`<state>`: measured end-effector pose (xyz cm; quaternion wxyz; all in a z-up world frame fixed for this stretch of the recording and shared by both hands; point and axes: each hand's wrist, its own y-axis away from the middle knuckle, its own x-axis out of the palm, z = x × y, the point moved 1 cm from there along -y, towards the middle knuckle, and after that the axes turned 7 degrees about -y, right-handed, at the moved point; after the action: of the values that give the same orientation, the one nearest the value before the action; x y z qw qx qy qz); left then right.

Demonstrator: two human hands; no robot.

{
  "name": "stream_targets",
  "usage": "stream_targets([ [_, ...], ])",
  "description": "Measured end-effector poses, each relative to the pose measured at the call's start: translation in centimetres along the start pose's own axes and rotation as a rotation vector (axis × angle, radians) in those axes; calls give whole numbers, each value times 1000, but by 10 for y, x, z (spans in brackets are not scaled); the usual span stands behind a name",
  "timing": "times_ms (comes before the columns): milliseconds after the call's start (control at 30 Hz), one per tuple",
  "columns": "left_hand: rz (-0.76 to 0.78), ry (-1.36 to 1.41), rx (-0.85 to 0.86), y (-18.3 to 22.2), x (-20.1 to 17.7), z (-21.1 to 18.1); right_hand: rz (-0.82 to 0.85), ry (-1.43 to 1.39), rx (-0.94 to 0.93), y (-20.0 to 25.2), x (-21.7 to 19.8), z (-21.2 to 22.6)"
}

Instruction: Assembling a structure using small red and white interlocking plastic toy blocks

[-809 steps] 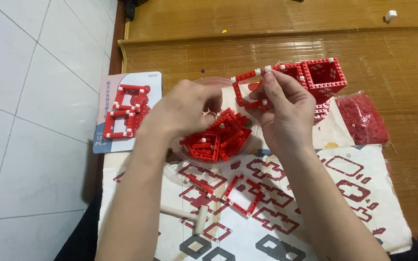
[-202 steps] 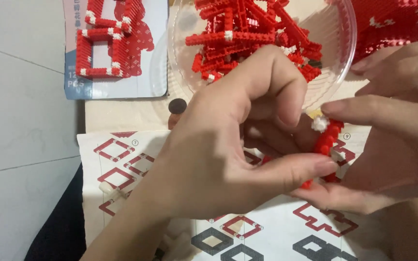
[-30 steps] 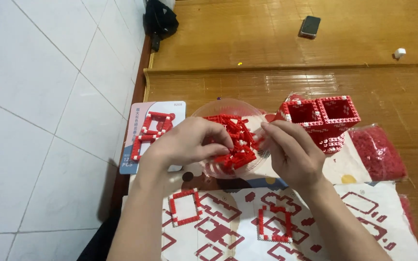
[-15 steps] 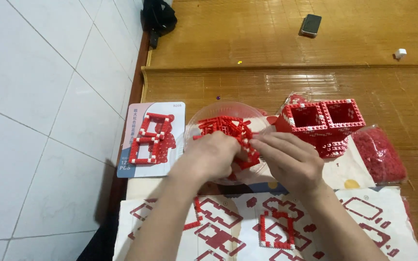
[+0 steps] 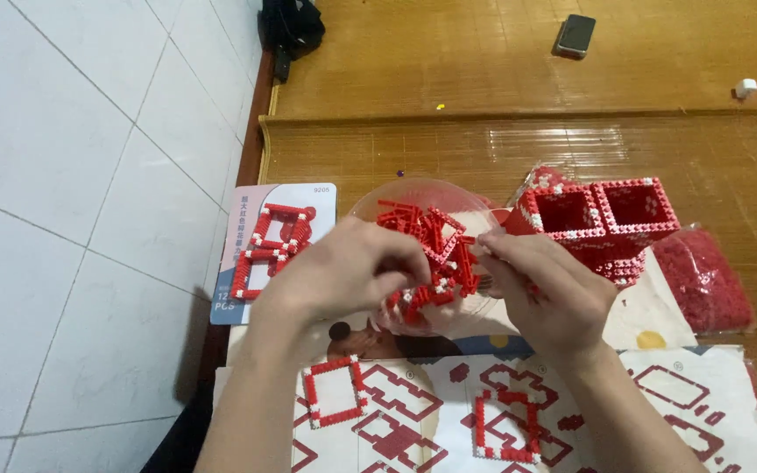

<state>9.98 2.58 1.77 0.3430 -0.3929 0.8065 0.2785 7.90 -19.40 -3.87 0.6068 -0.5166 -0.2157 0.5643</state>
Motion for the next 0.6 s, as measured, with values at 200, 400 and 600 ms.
stream_targets([
  [200, -161, 351, 197, 6, -3, 9, -21, -20, 0, 4, -2, -6],
  [400, -235, 398, 363, 7, -1, 9, -28, -130, 62, -1, -3, 7],
  [600, -330, 371, 444, 4, 3, 8, 1, -264, 83, -3, -6, 10],
])
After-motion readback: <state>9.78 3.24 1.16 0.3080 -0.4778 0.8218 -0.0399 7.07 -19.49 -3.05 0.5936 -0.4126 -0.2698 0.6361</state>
